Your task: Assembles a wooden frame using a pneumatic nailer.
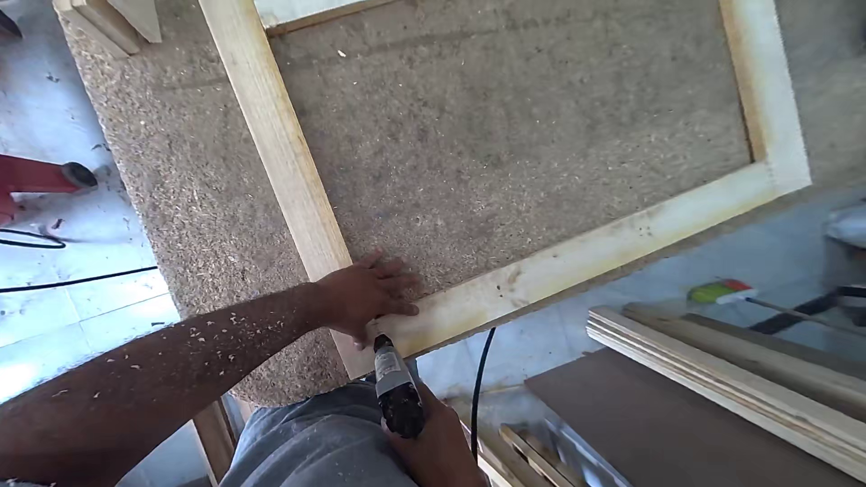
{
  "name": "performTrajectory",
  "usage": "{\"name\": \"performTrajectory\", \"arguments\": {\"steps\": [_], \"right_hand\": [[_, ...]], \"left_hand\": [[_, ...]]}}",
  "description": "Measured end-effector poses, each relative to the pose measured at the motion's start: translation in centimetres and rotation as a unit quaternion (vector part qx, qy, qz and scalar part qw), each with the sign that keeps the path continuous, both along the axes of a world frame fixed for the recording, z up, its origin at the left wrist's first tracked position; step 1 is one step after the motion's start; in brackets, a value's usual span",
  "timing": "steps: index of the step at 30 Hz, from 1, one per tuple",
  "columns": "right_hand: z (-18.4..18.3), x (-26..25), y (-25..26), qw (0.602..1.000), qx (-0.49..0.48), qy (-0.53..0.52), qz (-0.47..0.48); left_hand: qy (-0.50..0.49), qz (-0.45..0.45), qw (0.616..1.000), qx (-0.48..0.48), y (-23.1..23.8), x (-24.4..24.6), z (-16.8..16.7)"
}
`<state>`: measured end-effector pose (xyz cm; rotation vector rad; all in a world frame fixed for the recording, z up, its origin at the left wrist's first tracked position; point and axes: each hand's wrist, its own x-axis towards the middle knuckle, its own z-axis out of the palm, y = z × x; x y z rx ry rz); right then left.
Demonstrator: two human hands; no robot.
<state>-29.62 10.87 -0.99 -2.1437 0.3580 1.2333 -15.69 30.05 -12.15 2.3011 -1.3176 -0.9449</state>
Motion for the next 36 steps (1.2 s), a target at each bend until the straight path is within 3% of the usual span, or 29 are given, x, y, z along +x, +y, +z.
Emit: {"name": "performTrajectory", "arguments": {"steps": [36], "right_hand": [[0.1, -4.6, -1.6, 0.999, -0.015, -0.012, -0.029]], "left_hand": [[-0.011, -0.031, 0.998, 0.057, -0.4, 0.3, -0.5]]}}
